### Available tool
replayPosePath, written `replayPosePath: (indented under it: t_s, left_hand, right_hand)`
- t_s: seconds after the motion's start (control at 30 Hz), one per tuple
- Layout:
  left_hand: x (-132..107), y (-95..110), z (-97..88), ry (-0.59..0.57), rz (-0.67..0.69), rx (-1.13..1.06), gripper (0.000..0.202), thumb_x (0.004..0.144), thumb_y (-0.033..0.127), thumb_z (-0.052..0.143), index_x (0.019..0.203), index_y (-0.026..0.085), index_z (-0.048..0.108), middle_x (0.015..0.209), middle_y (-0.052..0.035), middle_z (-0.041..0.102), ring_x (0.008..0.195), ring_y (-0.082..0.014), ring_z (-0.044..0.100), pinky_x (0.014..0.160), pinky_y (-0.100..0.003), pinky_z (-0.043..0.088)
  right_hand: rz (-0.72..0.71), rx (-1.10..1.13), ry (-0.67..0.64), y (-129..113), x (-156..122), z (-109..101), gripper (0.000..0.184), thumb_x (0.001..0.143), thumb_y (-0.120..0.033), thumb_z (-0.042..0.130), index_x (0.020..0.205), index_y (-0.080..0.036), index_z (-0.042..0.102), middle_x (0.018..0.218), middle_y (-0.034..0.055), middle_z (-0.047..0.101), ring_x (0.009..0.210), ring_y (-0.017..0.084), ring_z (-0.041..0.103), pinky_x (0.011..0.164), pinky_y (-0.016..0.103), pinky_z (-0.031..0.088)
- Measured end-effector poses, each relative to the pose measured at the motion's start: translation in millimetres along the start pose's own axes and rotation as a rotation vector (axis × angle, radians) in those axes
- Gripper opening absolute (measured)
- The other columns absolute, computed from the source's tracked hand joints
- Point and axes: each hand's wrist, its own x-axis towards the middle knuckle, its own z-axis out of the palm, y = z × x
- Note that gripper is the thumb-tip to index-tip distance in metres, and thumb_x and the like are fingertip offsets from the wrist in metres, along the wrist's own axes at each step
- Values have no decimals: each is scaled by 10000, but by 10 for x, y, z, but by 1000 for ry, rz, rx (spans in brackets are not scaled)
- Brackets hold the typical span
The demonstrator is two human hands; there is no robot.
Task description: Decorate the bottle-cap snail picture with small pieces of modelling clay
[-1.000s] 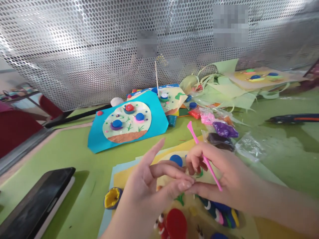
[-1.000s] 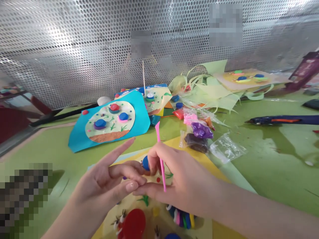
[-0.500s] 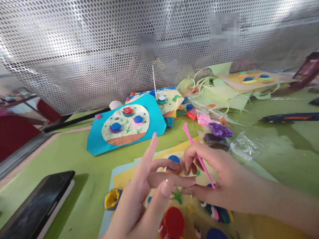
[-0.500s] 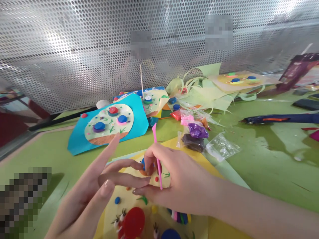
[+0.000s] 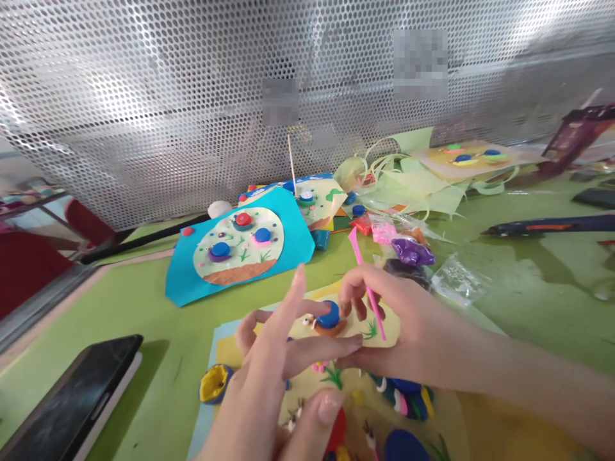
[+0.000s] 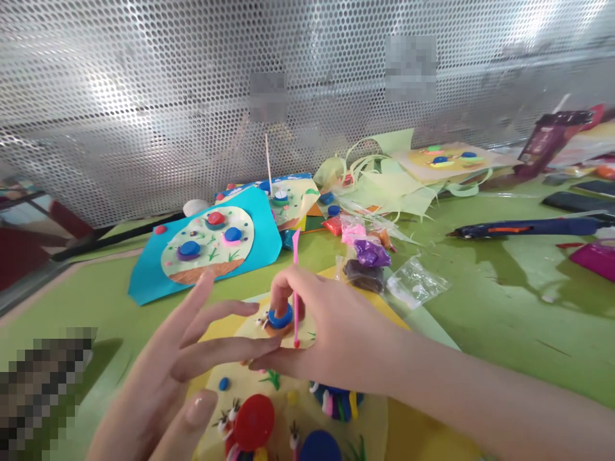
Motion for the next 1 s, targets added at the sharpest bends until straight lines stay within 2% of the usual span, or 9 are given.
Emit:
replayPosePath:
  t_s: [0.13,0.3,0.37,0.43,0.5,0.67,0.73,0.87,1.0]
  left_hand:
    - [-15,34,32,-3,-60,-16,497,849,421,521,1301,487,325,1088,32,670,1066,-249,574,1082,-461,126]
    - [-8,68,-11,53,-132,-45,491,885,411,463,1333,456,268,1028,28,693,1217,-237,461,1088,-459,100]
    - [-8,61,-29,-2,-122,-38,514,887,388,471,1341,461,241,1069,26,678,1232,-244,447,1088,-481,71]
    - [-18,57,-30,-55,-102,-16,540,878,375,491,1342,465,230,1128,30,650,1183,-245,496,1092,-488,49]
    - [-30,72,-14,-36,-104,-11,542,870,398,500,1344,450,243,1143,30,643,1170,-240,507,1100,-475,36]
    - [-29,163,29,111,-247,-79,497,862,486,471,1326,424,306,1087,20,668,1237,-245,438,1081,-447,143]
    - [-27,175,29,84,-270,-69,529,846,499,490,1334,417,302,1091,14,666,1233,-253,440,1057,-437,198]
    - [-44,155,-16,5,-216,-22,551,851,466,499,1351,415,273,1061,13,680,1242,-257,419,1031,-438,239]
    - [-51,153,-60,52,-255,-116,500,874,457,468,1338,423,286,1084,25,667,1195,-197,491,969,-313,381]
  right_hand:
    - [0,3,-22,-29,-14,4,336,679,-294,714,849,-237,431,786,-39,558,651,138,520,557,250,404]
    - [49,-68,28,-26,9,-40,396,654,-398,711,904,-239,448,860,0,565,702,173,531,599,299,426]
    - [49,-50,13,-28,12,-39,407,649,-397,716,910,-241,447,819,-16,550,692,166,526,579,277,417]
    - [39,-17,7,-28,10,-32,409,648,-393,722,909,-246,442,773,-36,531,679,155,519,558,253,402]
    - [36,-6,24,-19,12,-33,436,639,-420,724,925,-250,442,785,-36,535,677,155,517,560,258,400]
    - [32,-31,42,5,37,-57,475,635,-453,716,958,-244,437,898,0,564,715,173,533,622,314,418]
    - [-1,-29,50,-4,38,-46,472,631,-454,721,956,-255,441,850,-24,555,705,166,528,601,291,406]
    - [-23,-21,43,-9,27,-28,475,634,-447,723,970,-262,442,797,-38,541,698,162,516,576,269,397]
    - [-7,-14,44,4,43,-51,494,637,-428,722,991,-245,431,899,-5,550,720,166,524,633,308,419]
